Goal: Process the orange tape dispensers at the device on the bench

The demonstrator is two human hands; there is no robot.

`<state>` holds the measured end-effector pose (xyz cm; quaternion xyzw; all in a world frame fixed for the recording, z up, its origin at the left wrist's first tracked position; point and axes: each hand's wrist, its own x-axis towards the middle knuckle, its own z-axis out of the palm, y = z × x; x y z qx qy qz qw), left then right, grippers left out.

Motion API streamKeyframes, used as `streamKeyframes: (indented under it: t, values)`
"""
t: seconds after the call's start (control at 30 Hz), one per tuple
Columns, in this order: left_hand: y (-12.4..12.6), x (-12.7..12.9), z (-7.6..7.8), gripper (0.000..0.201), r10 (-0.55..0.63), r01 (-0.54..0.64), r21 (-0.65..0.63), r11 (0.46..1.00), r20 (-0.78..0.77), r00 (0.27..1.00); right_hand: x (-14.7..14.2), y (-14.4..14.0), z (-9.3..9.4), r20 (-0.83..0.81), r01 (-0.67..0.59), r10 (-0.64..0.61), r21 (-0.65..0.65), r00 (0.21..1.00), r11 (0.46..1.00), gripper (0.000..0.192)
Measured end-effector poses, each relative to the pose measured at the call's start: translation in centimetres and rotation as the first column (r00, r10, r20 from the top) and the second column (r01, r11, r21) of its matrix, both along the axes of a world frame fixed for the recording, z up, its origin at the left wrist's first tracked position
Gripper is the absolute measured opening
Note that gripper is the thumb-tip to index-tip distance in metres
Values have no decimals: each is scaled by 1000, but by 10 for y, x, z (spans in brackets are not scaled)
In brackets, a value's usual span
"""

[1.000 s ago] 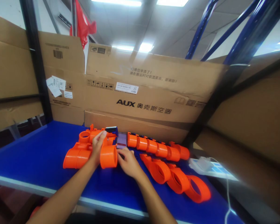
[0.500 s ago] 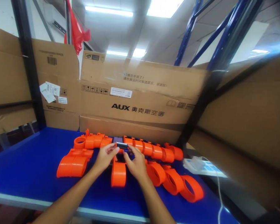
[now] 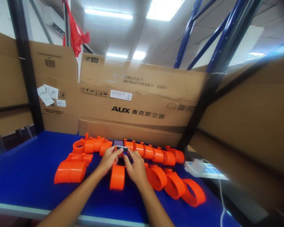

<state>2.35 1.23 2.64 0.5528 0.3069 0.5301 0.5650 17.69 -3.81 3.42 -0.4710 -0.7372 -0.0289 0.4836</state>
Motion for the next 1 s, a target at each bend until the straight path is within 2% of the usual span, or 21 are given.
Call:
streamKeyframes:
  t: [0.13, 0.33, 0.67, 0.8, 1.0]
  values:
    - [-6, -3, -6, 40, 26, -26, 17, 1000, 16, 1000, -1, -2, 0, 54, -44, 43, 9, 998, 999, 34]
    - [-12, -6, -4, 37, 28, -28, 44, 999, -8, 1000, -2, -2, -1, 84, -61, 57, 44, 995, 997, 36]
    - [-13, -7, -6, 37, 49, -47, 61, 997, -30, 998, -2, -2, 0, 128, -78, 75, 23, 989, 997, 36]
    - [-10, -7, -6, 38, 42, -43, 21, 999, 23, 999, -1, 1, -2, 116, -85, 82, 20, 990, 996, 36]
    - [-8, -8, -5, 43, 63, -46, -113, 993, 157, 986, 4, 4, -2, 171, -94, 90, 15, 981, 995, 46]
